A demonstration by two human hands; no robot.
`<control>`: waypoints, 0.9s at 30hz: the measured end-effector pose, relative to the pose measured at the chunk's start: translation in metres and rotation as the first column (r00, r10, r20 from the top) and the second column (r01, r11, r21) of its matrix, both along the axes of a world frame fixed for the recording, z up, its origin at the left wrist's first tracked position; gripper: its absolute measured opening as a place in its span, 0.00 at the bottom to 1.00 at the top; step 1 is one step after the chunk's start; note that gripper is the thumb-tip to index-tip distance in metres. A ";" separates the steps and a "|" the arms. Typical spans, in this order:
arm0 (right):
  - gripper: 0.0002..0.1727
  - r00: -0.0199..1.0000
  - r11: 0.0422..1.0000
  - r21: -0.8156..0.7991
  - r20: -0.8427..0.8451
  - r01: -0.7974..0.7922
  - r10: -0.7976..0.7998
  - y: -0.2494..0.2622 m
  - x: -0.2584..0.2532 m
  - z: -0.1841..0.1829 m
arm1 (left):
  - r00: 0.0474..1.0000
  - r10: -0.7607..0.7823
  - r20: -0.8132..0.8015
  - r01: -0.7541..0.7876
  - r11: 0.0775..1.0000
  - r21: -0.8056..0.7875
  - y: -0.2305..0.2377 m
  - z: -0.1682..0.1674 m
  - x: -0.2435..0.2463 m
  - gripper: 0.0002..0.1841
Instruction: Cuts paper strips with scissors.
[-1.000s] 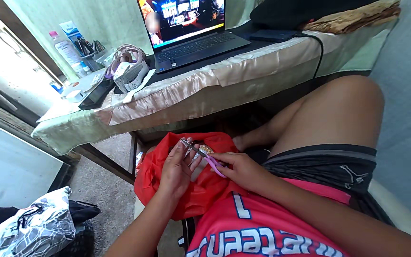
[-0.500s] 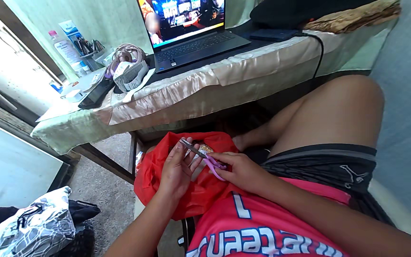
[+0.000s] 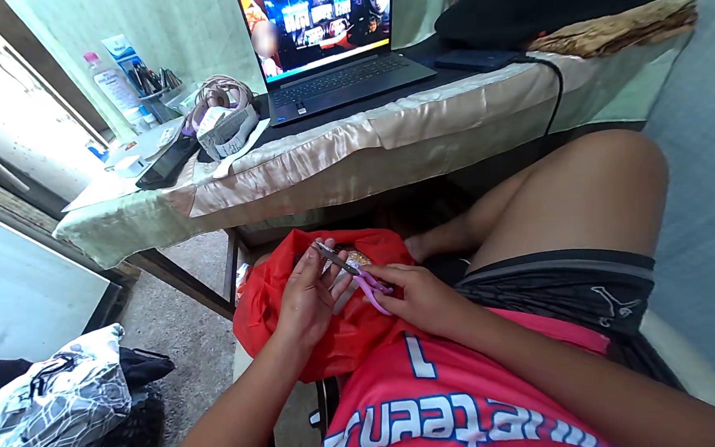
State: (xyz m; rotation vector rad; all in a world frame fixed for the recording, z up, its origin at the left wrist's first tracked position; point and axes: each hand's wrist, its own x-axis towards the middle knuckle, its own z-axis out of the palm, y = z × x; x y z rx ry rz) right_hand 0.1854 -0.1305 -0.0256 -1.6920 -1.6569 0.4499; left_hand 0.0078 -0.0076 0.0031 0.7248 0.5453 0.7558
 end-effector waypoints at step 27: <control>0.22 1.000 0.999 -0.047 -0.018 -0.010 0.010 0.001 0.000 0.000 | 1.000 0.000 0.000 0.000 1.000 0.002 0.000 -0.002 0.000 0.21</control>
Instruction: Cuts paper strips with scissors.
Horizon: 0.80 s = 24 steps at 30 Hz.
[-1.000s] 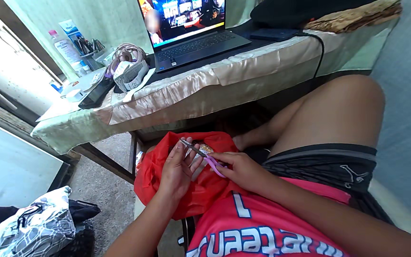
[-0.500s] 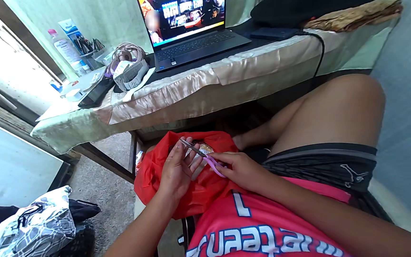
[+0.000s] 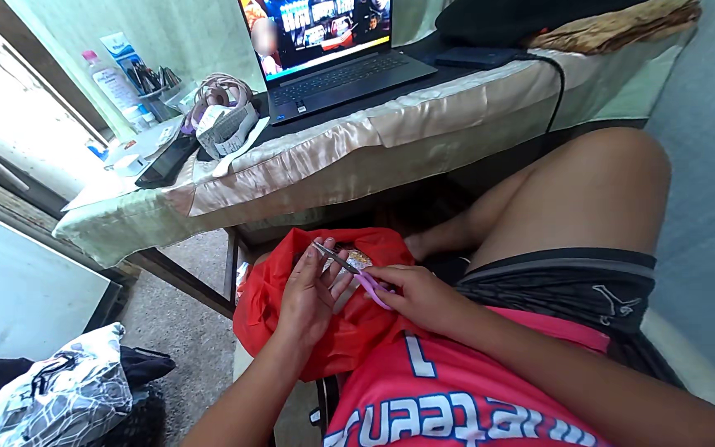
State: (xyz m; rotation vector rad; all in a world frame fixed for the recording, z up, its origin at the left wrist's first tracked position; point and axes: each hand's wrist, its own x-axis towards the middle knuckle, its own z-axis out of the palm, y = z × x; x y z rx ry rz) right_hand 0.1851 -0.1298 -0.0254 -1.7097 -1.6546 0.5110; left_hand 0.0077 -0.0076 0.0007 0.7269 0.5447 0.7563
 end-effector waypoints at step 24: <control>0.23 0.886 0.990 -0.125 -0.464 -0.072 0.006 -0.002 -0.002 0.008 | 0.958 0.109 -0.267 0.009 0.914 0.406 0.018 -0.002 -0.006 0.18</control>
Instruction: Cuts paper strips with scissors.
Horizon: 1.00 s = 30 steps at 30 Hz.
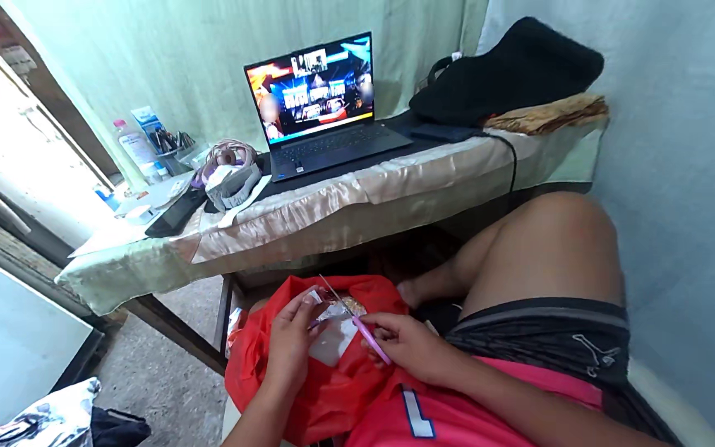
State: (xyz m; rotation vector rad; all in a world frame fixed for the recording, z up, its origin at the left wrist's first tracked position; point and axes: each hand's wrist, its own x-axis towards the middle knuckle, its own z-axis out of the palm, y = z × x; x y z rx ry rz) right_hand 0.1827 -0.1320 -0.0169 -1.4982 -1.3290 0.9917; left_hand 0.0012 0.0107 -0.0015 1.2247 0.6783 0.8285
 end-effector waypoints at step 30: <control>0.24 0.998 1.000 0.012 0.057 0.012 -0.013 -0.002 0.003 0.007 | 0.999 0.010 -0.037 0.022 0.630 0.776 0.008 -0.005 -0.009 0.09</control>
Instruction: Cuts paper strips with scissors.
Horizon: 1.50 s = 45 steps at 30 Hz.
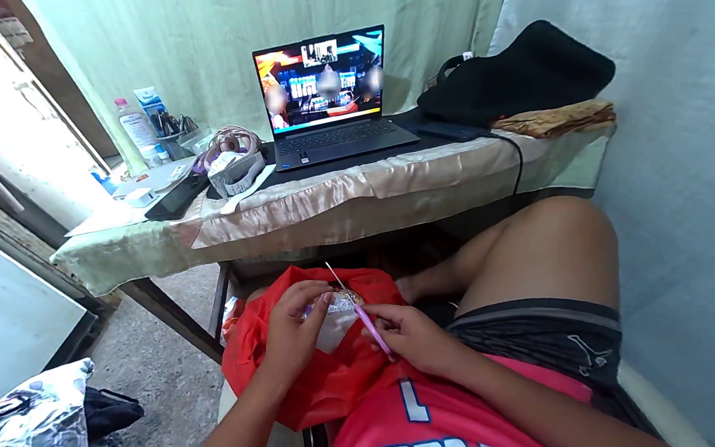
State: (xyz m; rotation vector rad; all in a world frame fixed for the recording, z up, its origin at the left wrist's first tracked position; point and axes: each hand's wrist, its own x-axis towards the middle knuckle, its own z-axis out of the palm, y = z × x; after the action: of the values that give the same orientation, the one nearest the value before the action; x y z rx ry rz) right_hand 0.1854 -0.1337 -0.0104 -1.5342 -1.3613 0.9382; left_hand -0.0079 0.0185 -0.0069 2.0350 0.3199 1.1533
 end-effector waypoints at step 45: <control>0.24 0.998 0.998 0.014 -0.011 -0.058 0.058 0.000 -0.002 -0.010 | 0.994 -0.006 -0.109 -0.006 0.995 -0.103 0.004 -0.006 0.003 0.13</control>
State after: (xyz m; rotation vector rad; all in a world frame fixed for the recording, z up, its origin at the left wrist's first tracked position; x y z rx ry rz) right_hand 0.1836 -0.1338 -0.0202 -1.4837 -1.4086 0.9696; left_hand -0.0054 0.0228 -0.0127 2.0102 0.4252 1.0067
